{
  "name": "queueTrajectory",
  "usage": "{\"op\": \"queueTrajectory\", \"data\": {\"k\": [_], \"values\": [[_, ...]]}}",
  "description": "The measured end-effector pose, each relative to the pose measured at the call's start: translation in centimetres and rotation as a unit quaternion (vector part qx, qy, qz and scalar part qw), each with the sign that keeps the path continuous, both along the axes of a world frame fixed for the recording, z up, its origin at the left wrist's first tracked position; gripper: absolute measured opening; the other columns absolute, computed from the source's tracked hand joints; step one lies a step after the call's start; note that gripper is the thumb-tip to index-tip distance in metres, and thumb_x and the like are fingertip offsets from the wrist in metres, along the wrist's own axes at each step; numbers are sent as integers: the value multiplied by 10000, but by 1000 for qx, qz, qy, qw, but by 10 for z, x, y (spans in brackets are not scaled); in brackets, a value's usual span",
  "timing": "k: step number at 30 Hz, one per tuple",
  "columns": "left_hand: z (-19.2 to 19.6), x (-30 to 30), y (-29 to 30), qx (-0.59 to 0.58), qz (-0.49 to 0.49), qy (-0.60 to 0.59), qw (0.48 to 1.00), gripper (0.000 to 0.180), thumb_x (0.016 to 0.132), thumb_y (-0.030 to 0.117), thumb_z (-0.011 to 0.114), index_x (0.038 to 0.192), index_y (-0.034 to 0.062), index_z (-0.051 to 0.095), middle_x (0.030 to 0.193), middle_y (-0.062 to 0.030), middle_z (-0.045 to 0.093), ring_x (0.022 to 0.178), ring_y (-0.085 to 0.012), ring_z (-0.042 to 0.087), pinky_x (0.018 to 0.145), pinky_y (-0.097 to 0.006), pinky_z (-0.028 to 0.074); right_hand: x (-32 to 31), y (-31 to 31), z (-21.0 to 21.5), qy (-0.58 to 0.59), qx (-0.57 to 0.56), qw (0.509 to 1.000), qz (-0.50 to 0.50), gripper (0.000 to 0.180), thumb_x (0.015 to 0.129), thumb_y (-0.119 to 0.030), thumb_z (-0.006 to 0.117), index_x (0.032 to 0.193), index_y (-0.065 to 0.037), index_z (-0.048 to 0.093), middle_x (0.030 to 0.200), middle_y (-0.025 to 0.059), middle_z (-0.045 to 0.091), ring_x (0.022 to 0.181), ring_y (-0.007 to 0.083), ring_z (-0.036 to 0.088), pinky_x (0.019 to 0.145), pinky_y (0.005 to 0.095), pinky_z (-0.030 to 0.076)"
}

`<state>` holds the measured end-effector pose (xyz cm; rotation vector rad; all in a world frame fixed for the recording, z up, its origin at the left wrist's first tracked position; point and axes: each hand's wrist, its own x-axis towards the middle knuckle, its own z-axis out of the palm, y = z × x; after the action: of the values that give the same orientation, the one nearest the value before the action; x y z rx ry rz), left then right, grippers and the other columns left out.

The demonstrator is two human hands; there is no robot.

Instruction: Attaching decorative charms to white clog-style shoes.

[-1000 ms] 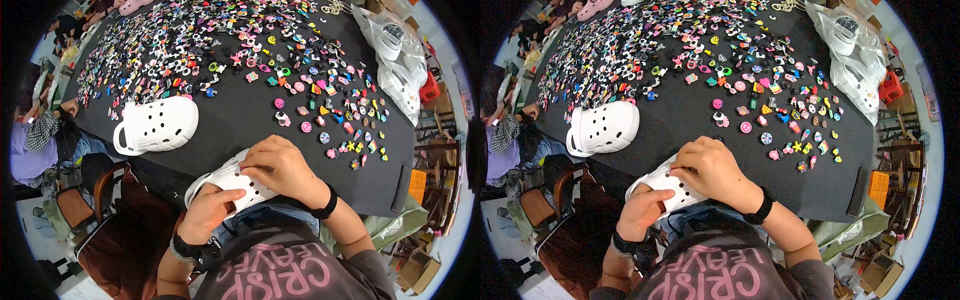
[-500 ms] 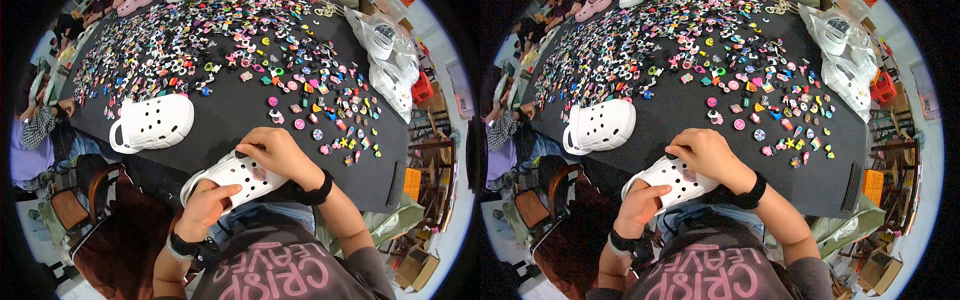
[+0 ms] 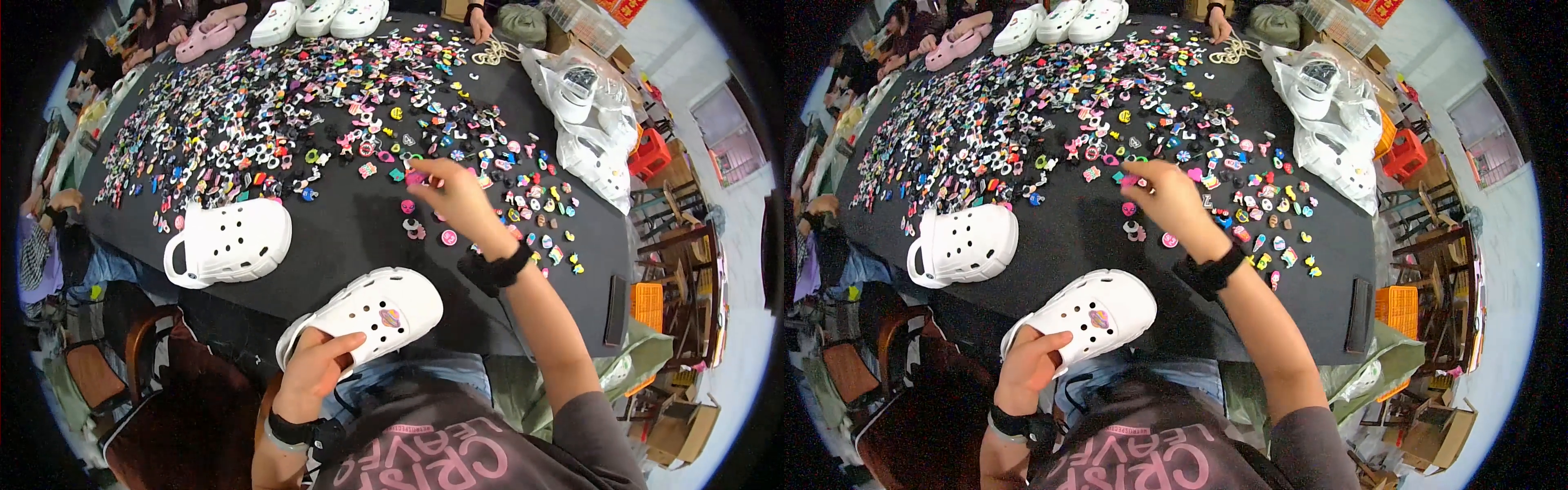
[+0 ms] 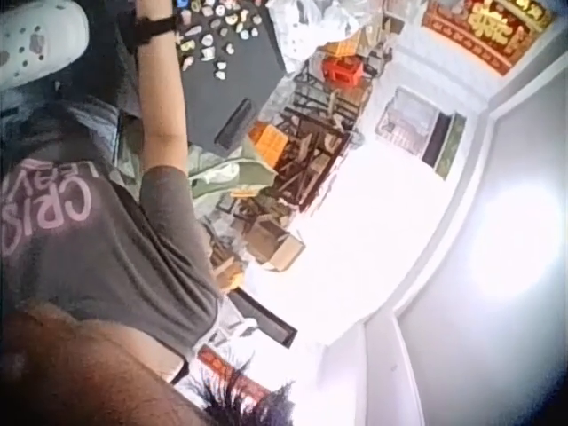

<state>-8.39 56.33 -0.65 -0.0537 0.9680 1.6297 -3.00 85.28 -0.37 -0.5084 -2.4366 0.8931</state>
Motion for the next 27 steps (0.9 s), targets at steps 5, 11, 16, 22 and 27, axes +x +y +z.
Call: {"op": "queueTrajectory", "data": {"k": [5,11,16,22,27], "values": [[0,5,-3,-15,11,7,1000,541,765,-137,598,1283,-66,459,1243,-160,556,1151,-256,544,971,-380,451,-21,-15,-32,-76,179,980,46,334,737,-196,717,1067,-154,689,930,60,682,918,234,586,809,367,478],[-2,8,-4,-21,15,20,999,545,762,-117,624,1281,-51,468,1235,-144,562,1146,-240,545,969,-374,451,-16,-13,-41,-95,148,982,74,350,717,-169,733,1062,-134,684,955,58,673,953,242,565,845,378,466],[-5,6,-4,-10,17,16,1000,544,773,-104,618,1291,-49,459,1245,-147,556,1155,-248,540,973,-377,446,10,-28,6,44,2,995,93,400,775,-150,714,1161,-91,627,1034,114,653,862,259,590,836,355,476],[-5,3,-5,-13,5,24,1000,497,806,-78,598,1284,-58,463,1232,-149,566,1133,-246,558,969,-374,450,76,-78,36,57,-29,979,195,310,785,-135,702,1079,-56,647,1039,102,648,909,258,601,807,359,472],[4,5,2,-21,-12,18,1000,520,795,-99,569,1297,-65,437,1264,-148,541,1165,-246,536,997,-378,429,91,-108,16,35,3,988,151,424,680,-246,777,1066,-120,657,1107,43,612,1040,280,513,885,401,406]]}}
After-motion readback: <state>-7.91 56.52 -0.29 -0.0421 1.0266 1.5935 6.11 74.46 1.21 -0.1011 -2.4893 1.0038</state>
